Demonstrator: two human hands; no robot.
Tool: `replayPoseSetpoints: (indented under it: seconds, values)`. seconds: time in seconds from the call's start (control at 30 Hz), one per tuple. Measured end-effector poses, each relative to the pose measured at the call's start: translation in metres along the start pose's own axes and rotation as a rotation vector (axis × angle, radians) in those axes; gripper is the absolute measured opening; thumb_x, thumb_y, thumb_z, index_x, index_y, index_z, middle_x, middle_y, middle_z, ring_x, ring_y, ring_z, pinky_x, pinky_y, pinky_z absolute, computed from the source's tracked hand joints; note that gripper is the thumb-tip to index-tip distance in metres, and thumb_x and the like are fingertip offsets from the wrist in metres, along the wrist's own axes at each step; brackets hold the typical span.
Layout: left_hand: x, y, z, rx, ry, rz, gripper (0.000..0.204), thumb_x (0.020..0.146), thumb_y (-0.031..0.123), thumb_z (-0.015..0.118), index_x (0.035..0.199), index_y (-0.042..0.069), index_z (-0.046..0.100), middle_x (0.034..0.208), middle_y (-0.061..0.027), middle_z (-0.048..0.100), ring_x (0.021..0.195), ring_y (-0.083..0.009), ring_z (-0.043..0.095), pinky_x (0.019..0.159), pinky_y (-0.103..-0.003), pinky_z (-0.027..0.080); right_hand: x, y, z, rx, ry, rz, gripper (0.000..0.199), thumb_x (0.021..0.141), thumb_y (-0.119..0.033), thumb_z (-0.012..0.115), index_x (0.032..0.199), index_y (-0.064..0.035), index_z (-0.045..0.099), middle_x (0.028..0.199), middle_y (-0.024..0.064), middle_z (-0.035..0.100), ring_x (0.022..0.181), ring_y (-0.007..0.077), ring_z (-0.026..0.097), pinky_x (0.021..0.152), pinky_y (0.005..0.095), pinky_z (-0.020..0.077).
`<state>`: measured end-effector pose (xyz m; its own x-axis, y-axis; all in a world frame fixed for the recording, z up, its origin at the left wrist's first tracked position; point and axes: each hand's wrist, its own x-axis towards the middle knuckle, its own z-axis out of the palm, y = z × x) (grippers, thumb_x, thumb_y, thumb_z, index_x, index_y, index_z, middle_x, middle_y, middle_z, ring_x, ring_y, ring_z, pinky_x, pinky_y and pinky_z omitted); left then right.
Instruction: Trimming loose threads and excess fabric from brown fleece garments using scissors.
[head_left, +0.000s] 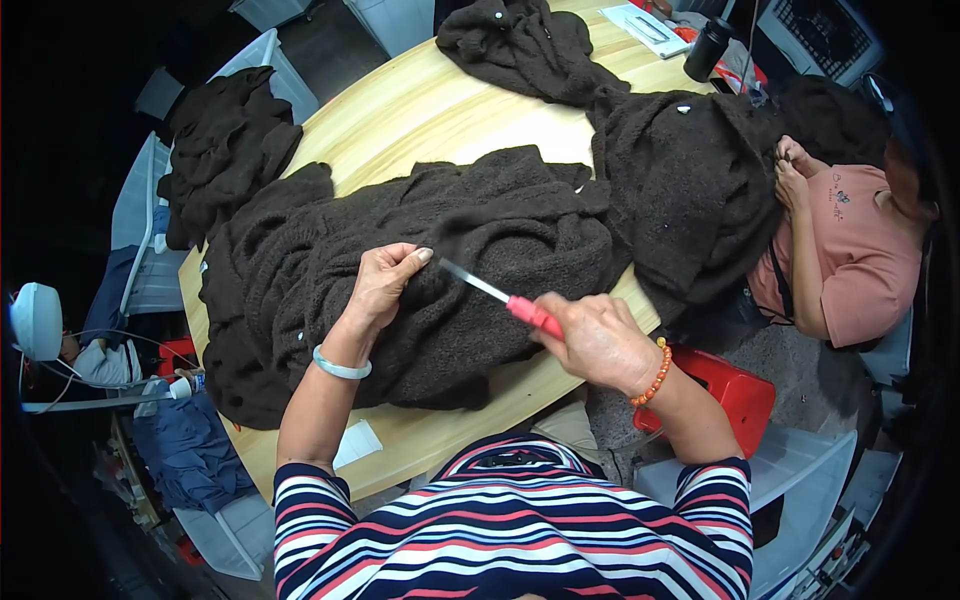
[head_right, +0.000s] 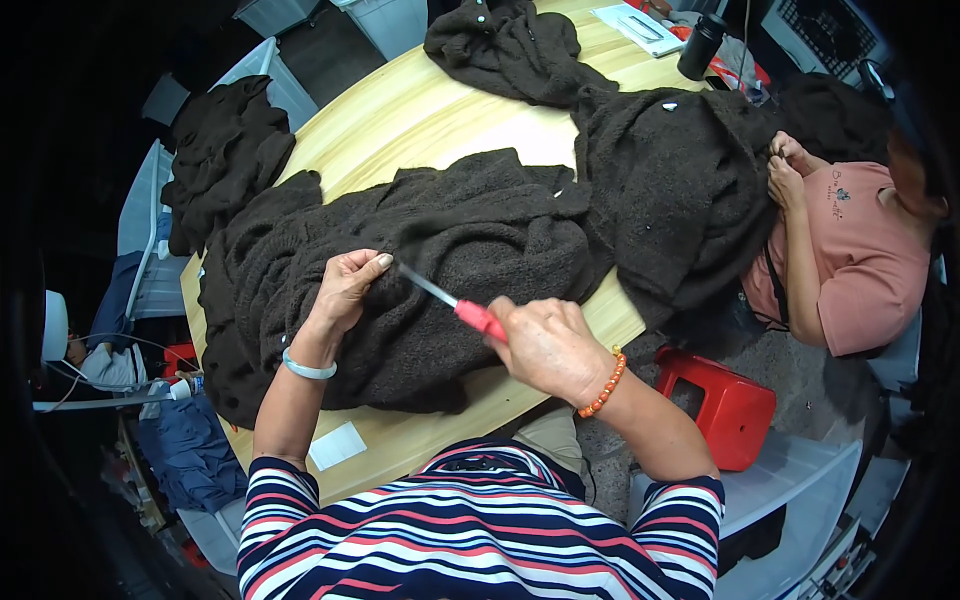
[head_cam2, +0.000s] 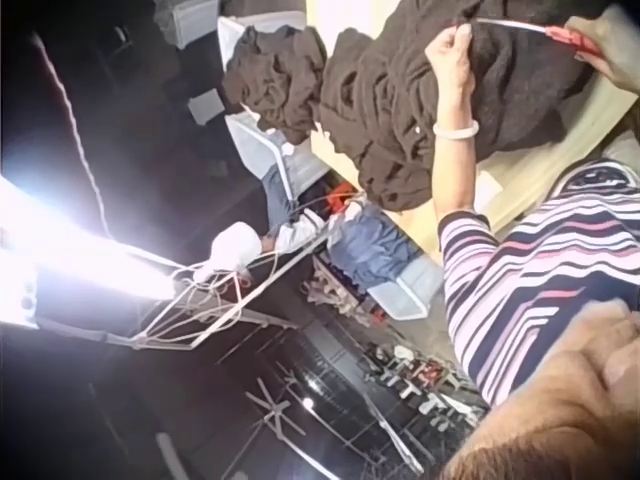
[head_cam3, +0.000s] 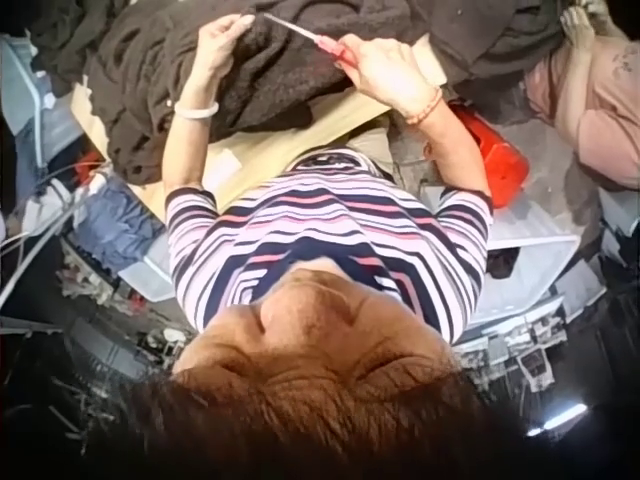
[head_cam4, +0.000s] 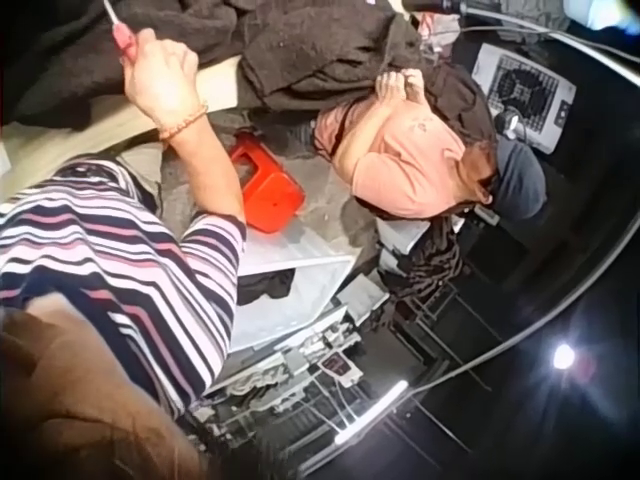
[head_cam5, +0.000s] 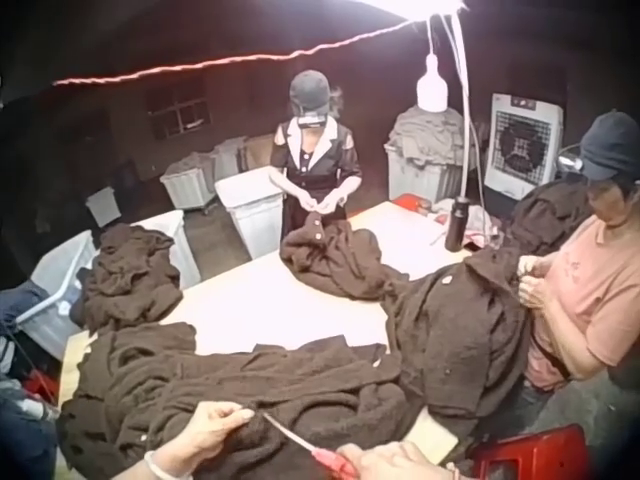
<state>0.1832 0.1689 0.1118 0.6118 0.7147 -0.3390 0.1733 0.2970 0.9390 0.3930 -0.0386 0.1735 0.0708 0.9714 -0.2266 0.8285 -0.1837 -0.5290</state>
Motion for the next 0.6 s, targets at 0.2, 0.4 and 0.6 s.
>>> replayPoseSetpoints:
  seconds: [0.2, 0.4, 0.6]
  values:
    - [0.011, -0.011, -0.015, 0.046, -0.032, -0.072, 0.009, 0.09, 0.01, 0.071, 0.087, 0.002, 0.069, 0.076, 0.0051, 0.064, 0.066, -0.0017, 0.052, 0.062, -0.018, 0.042, -0.007, 0.013, -0.001, 0.098, 0.022, -0.033, 0.023, 0.089, -0.025, 0.064, 0.103, -0.0082, 0.059, 0.076, 0.0203, 0.067, 0.075, 0.04, 0.067, 0.069, 0.0503, 0.0522]
    - [0.045, 0.009, 0.021, 0.676, 0.156, 0.442, 0.023, 0.083, 0.01, 0.076, 0.101, -0.001, 0.069, 0.077, 0.0001, 0.066, 0.064, -0.0129, 0.056, 0.064, -0.027, 0.049, -0.015, 0.035, 0.005, 0.136, 0.188, 0.038, 0.024, 0.089, -0.024, 0.065, 0.108, -0.0107, 0.058, 0.074, 0.0191, 0.066, 0.073, 0.0404, 0.066, 0.067, 0.05, 0.0515]
    - [0.086, 0.021, 0.038, 0.625, -0.082, 0.029, 0.019, 0.088, 0.016, 0.072, 0.082, -0.001, 0.07, 0.067, 0.0019, 0.064, 0.057, -0.0058, 0.052, 0.052, -0.026, 0.042, -0.024, 0.036, -0.007, 0.008, 0.118, 0.103, 0.028, 0.089, -0.024, 0.066, 0.113, -0.0113, 0.061, 0.074, 0.0191, 0.065, 0.074, 0.04, 0.065, 0.068, 0.0469, 0.0525]
